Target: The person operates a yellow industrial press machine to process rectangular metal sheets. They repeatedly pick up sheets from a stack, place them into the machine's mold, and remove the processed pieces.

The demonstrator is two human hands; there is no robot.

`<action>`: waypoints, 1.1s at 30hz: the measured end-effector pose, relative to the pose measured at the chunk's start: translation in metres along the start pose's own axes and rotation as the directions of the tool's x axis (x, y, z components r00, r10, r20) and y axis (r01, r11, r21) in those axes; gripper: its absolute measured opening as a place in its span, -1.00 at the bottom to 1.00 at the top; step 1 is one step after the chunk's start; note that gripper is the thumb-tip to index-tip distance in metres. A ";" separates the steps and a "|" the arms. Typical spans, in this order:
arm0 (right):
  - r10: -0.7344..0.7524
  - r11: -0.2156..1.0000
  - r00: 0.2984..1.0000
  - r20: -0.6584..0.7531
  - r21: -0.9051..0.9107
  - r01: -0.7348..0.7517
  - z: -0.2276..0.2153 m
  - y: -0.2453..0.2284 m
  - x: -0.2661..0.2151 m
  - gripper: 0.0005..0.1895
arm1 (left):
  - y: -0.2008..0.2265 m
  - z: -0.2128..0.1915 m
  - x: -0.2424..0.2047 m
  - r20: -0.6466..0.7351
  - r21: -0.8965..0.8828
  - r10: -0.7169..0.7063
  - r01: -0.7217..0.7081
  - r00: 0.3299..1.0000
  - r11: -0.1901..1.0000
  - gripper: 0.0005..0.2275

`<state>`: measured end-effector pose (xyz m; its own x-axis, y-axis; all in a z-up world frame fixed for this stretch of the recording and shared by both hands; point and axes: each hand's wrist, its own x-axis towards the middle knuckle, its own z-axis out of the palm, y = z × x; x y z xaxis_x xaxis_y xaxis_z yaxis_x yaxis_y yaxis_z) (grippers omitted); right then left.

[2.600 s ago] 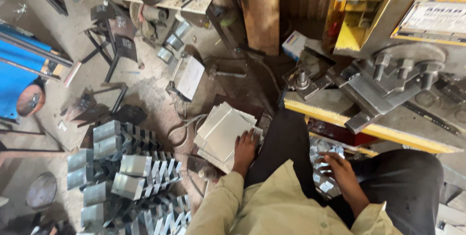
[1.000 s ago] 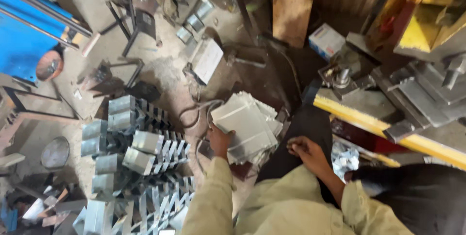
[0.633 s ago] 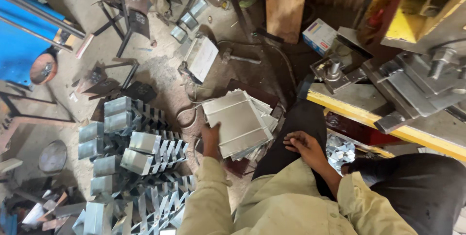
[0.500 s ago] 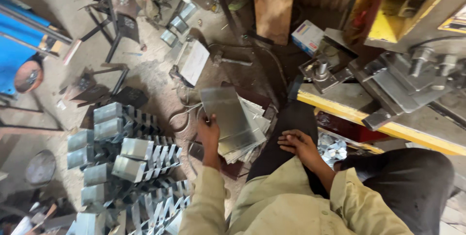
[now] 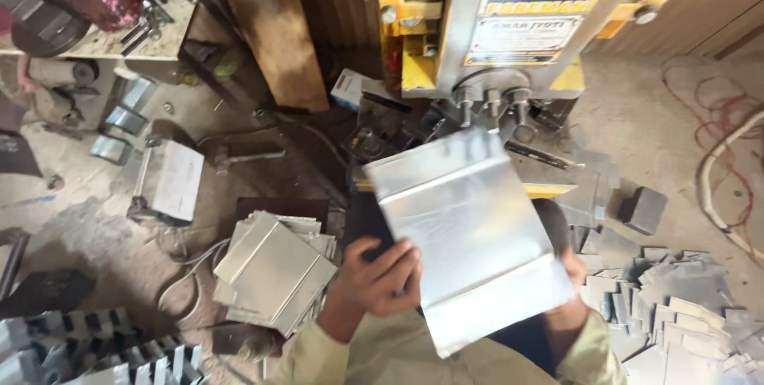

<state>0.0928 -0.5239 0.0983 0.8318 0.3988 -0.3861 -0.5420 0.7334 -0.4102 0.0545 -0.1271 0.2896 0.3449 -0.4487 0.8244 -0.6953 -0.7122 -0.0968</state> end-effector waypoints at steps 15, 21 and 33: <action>-0.326 0.871 0.912 -0.247 -0.455 0.188 0.173 0.048 0.008 -0.51 | -0.025 0.017 0.002 0.043 -0.220 -0.709 0.699 0.703 0.680 -0.66; -0.370 0.877 0.891 -0.263 -0.416 0.241 0.186 0.035 0.040 -0.60 | -0.002 0.014 0.001 0.244 -0.250 -0.495 0.547 0.834 0.799 -0.63; -0.416 0.873 0.867 -0.275 -0.387 0.297 0.186 0.039 0.043 -0.67 | 0.009 0.028 0.045 0.498 -0.367 -0.226 0.440 0.837 0.820 -0.54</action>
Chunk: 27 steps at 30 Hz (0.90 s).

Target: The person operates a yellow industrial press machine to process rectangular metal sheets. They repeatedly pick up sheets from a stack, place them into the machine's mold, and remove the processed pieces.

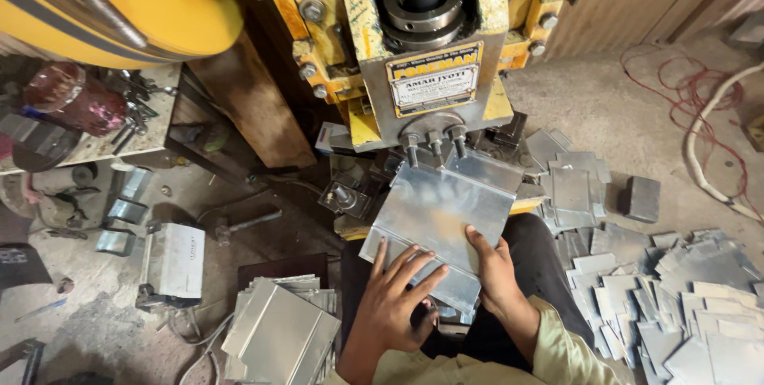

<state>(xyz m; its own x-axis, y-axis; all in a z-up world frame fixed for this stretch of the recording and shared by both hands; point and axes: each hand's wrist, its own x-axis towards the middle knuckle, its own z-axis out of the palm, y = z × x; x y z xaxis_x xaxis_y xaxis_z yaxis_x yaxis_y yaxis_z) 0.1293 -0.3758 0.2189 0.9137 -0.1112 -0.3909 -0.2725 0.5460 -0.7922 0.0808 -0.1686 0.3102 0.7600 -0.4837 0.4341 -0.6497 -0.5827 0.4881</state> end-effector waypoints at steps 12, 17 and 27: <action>0.020 0.997 1.000 0.011 -0.077 -0.019 0.005 -0.004 -0.002 -0.61 | -0.026 0.015 -0.010 -0.416 -0.024 -0.127 0.128 0.900 0.991 -0.67; 0.087 0.991 0.992 0.092 -0.110 -0.077 -0.026 0.001 -0.011 -0.50 | -0.060 0.025 -0.025 -0.299 -0.719 -0.749 0.376 0.592 0.584 -0.62; 0.289 0.889 0.923 0.255 0.285 -0.358 -0.095 -0.041 0.010 -0.23 | -0.077 0.111 -0.039 0.171 -0.979 -0.771 0.193 0.614 -0.064 -0.55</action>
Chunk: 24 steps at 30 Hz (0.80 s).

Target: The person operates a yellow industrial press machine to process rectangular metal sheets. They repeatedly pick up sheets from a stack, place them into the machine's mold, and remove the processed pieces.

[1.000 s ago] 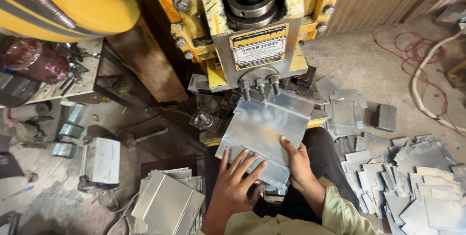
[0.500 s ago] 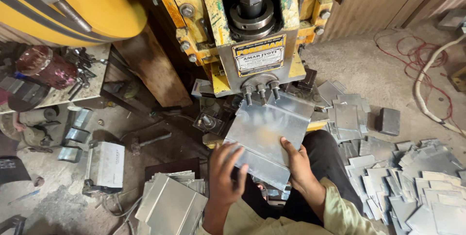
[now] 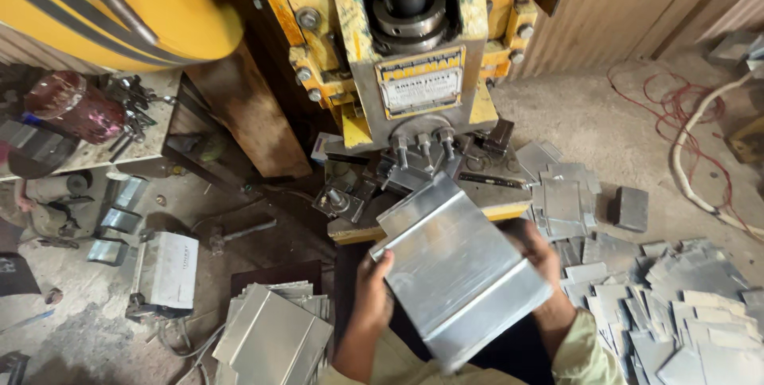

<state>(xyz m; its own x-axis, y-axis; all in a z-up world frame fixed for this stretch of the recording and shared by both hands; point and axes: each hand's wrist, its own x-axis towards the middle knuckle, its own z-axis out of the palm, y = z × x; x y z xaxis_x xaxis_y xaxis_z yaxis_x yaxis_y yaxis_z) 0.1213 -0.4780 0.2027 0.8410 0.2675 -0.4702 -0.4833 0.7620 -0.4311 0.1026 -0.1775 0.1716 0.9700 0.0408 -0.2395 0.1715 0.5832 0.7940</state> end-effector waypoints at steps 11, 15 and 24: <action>-0.489 0.833 0.846 -0.215 -0.403 0.379 0.021 0.030 -0.020 -0.46 | 0.006 0.038 -0.015 0.037 -0.040 -0.230 0.231 0.972 0.972 -0.41; -0.536 0.814 0.824 -0.185 -0.372 0.446 0.040 0.026 0.000 -0.50 | -0.001 0.028 0.024 0.102 -0.003 -0.128 0.129 0.987 0.992 -0.49; -0.570 0.802 0.802 -0.179 -0.331 0.497 0.020 0.023 0.021 -0.55 | -0.005 0.033 0.028 0.110 -0.036 -0.139 0.144 0.984 0.989 -0.61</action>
